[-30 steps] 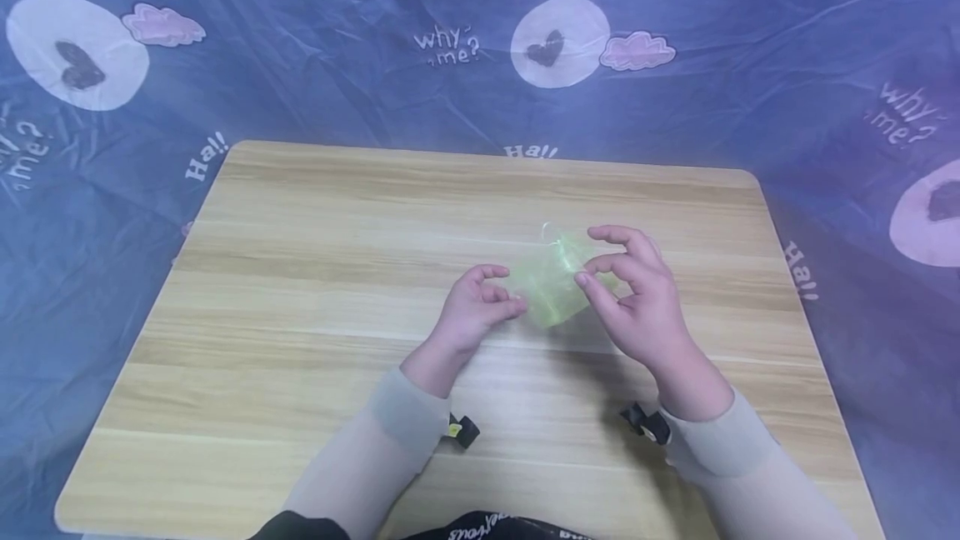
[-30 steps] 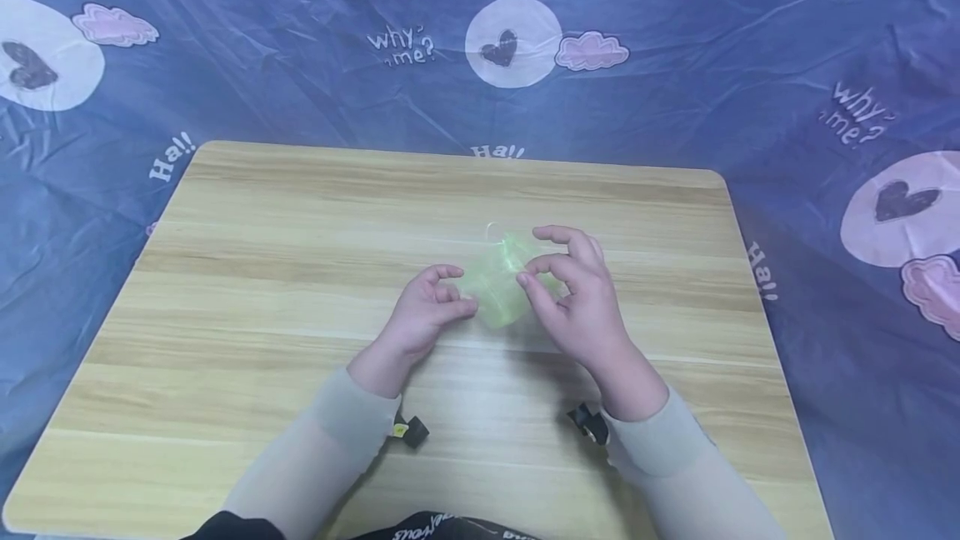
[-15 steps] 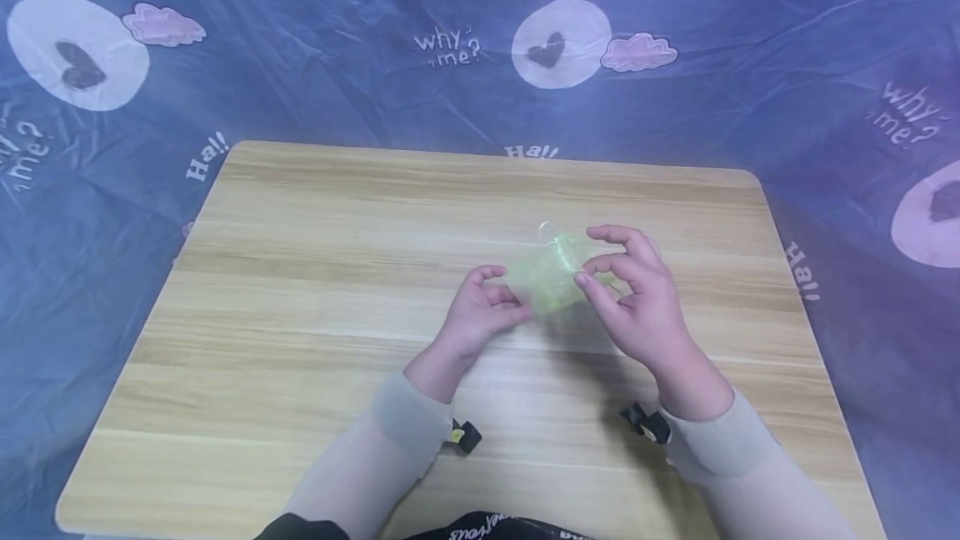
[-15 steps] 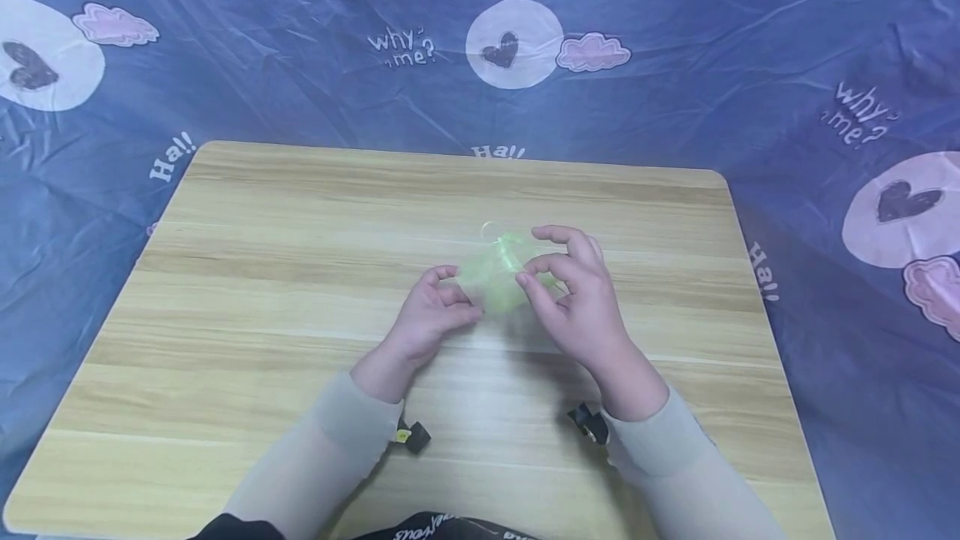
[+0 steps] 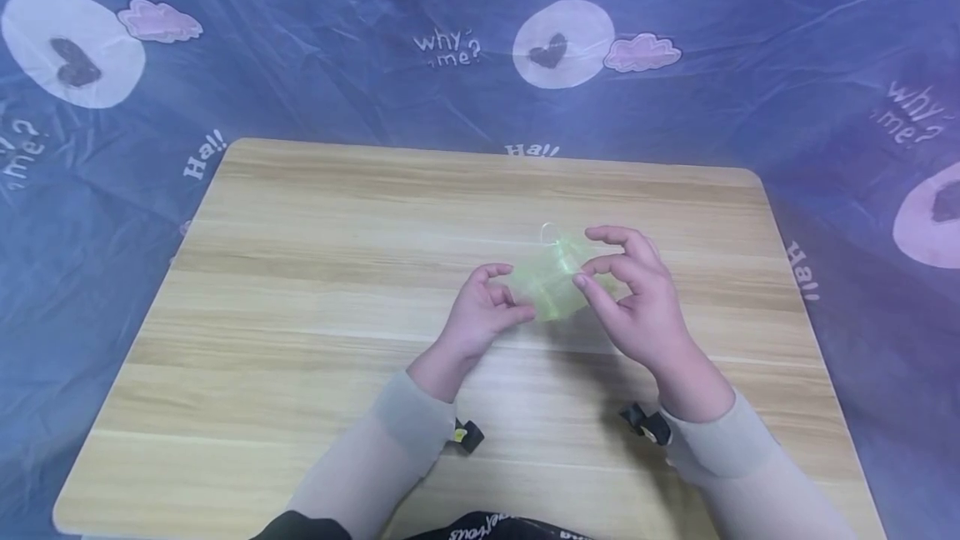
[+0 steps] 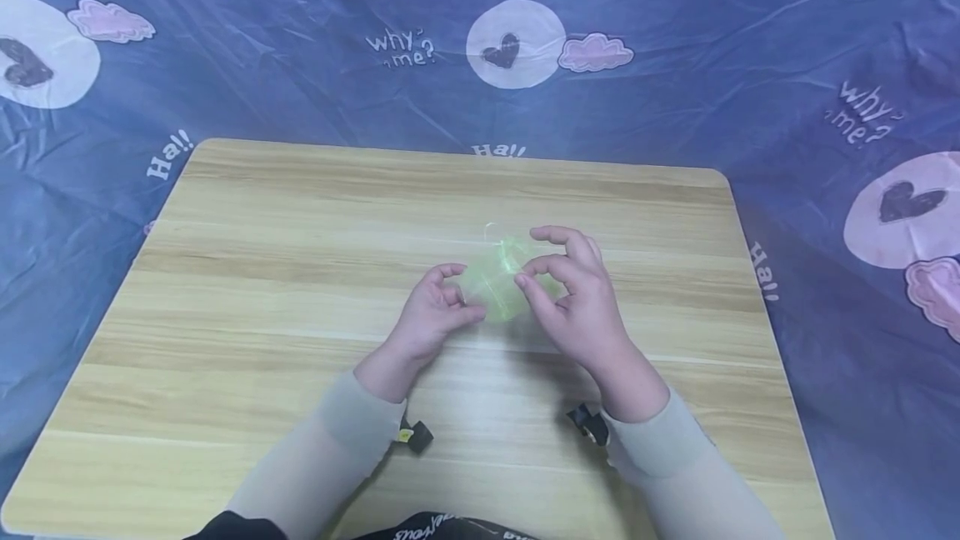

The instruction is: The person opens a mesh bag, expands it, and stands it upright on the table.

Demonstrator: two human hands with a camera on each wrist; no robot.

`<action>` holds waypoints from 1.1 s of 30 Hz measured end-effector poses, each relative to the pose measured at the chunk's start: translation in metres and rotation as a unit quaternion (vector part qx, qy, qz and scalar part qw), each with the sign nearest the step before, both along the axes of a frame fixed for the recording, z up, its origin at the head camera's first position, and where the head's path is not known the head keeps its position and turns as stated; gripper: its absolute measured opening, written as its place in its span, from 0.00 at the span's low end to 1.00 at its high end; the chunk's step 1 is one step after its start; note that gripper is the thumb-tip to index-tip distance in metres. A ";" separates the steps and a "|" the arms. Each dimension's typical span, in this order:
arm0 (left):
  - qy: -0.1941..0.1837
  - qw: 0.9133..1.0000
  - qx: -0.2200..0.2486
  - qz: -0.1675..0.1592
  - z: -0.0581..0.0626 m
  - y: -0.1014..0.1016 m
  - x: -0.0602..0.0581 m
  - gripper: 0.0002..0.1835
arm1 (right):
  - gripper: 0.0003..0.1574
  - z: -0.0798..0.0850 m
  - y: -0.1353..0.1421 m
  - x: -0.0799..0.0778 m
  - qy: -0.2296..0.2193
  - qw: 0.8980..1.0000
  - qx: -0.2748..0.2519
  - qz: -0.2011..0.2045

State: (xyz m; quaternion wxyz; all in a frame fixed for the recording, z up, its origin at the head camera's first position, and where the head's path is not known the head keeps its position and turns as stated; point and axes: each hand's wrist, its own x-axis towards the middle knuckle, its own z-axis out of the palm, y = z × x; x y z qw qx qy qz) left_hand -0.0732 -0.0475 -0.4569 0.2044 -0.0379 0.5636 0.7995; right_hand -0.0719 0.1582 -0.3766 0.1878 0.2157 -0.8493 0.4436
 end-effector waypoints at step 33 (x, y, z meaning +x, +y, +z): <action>0.004 0.982 -0.177 -0.059 -0.006 -0.013 -0.006 0.42 | 0.02 -0.013 0.008 -0.009 0.083 0.991 0.103 0.017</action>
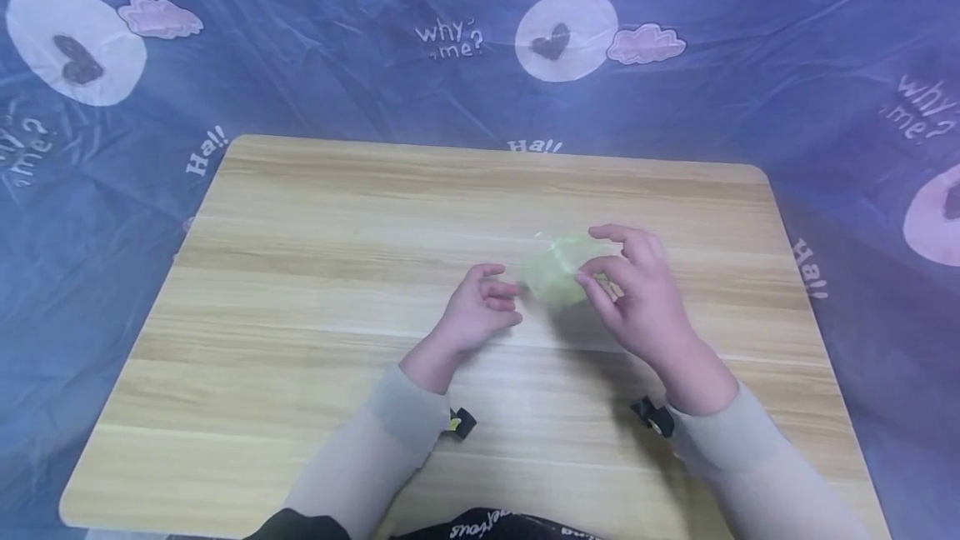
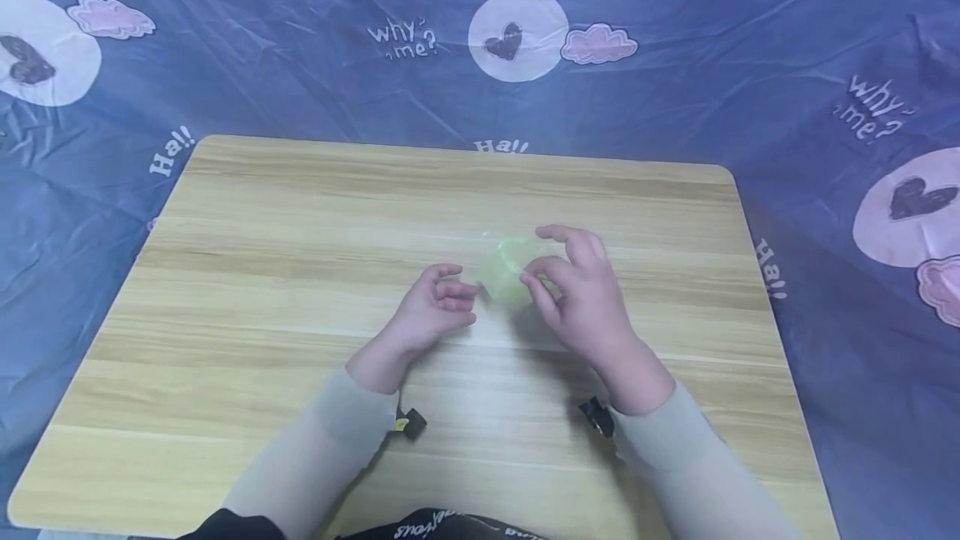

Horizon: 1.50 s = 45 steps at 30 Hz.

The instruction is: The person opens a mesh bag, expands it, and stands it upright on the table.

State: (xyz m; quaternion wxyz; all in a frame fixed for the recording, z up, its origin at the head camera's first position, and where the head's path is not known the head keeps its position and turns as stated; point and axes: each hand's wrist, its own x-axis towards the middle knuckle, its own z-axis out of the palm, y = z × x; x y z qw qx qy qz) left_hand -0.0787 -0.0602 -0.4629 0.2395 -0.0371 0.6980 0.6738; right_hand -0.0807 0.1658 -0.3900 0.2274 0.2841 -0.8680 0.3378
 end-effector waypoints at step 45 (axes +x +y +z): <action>0.084 0.969 -0.211 -0.093 -0.004 0.009 0.004 0.37 | 0.17 -0.024 0.003 -0.008 -0.024 0.997 0.069 -0.017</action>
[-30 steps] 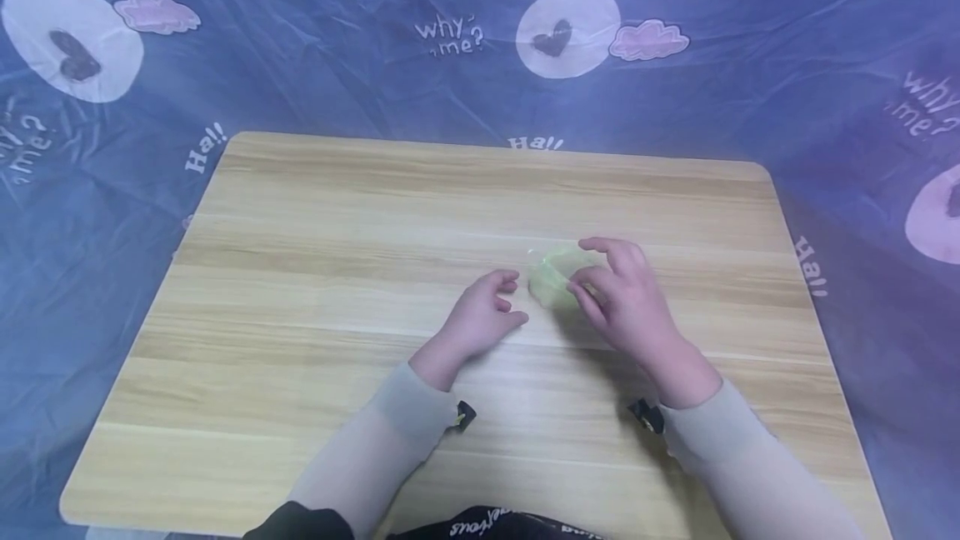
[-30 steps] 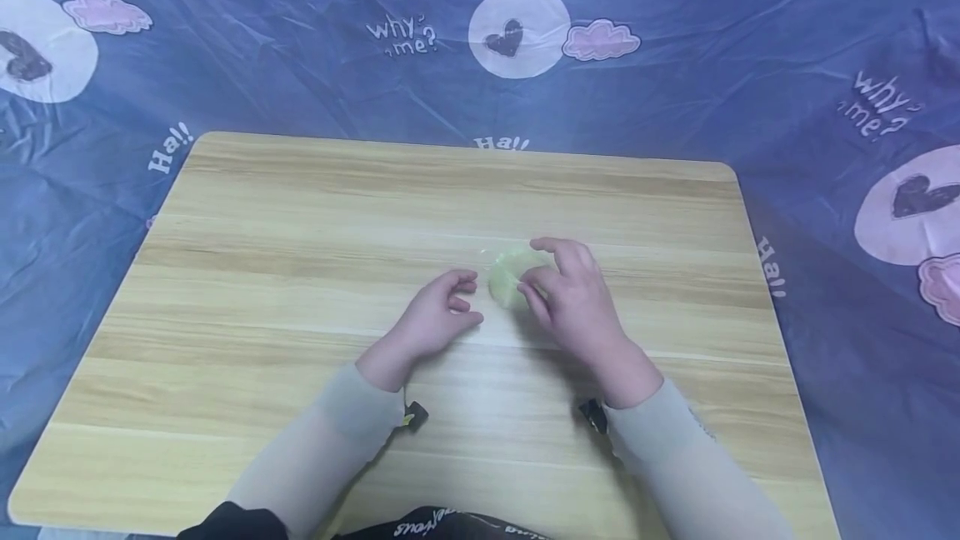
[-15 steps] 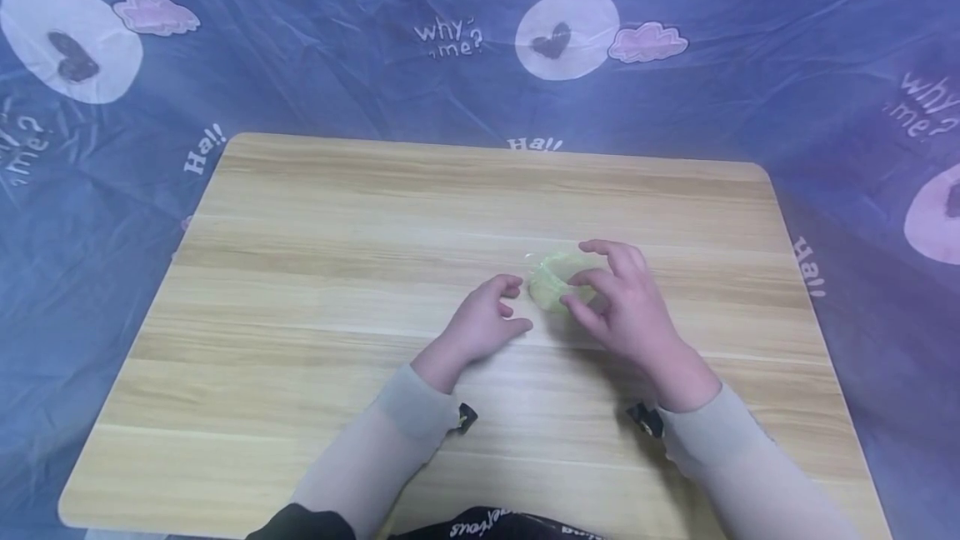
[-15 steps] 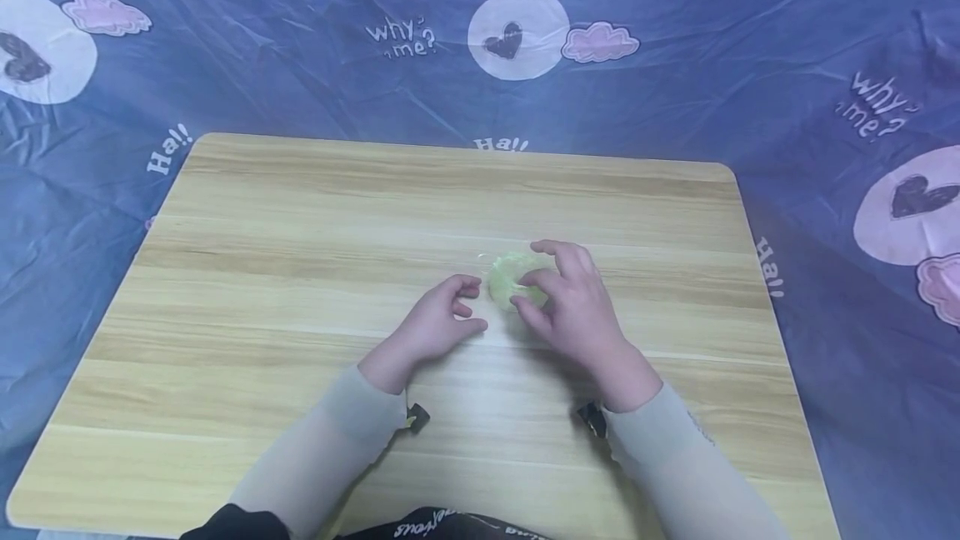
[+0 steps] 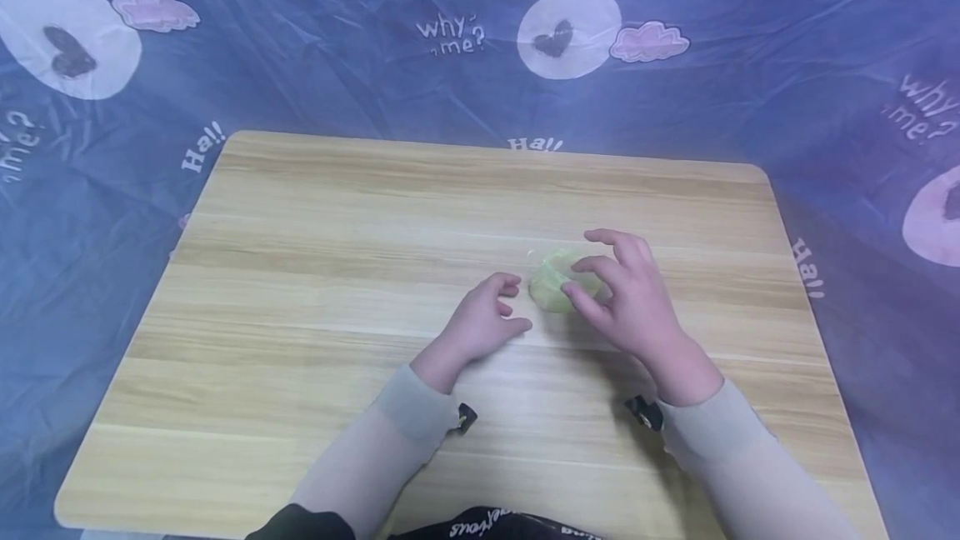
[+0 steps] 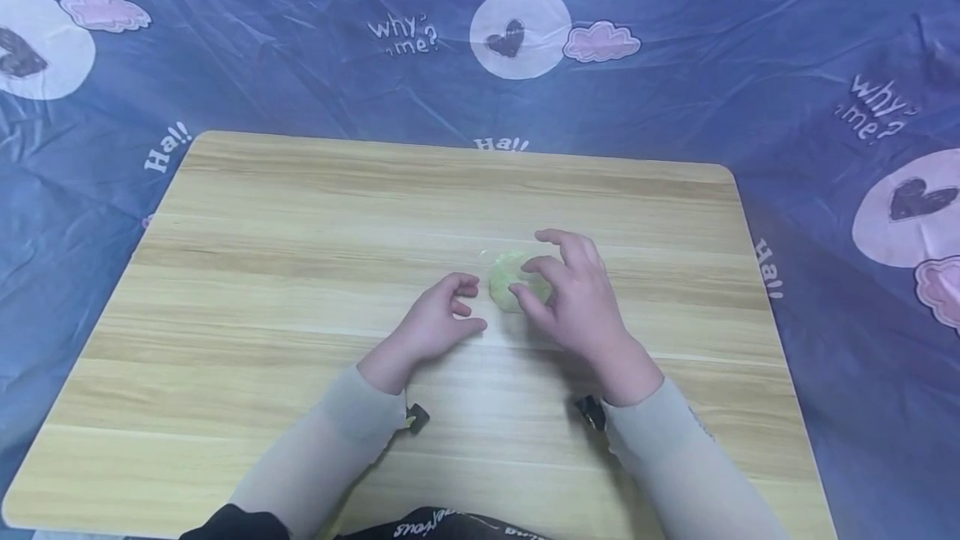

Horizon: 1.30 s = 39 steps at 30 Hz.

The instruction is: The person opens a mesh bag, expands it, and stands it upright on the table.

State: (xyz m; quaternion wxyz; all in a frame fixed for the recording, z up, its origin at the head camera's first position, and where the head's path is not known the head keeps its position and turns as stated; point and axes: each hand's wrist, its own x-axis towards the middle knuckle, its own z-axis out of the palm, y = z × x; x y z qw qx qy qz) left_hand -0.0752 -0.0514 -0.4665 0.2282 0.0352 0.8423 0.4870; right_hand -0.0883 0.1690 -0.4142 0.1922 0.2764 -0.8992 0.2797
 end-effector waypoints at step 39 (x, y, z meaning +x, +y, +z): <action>0.005 1.000 0.006 0.011 0.002 0.001 -0.002 0.35 | 0.20 0.004 0.004 0.006 -0.028 0.998 0.042 0.023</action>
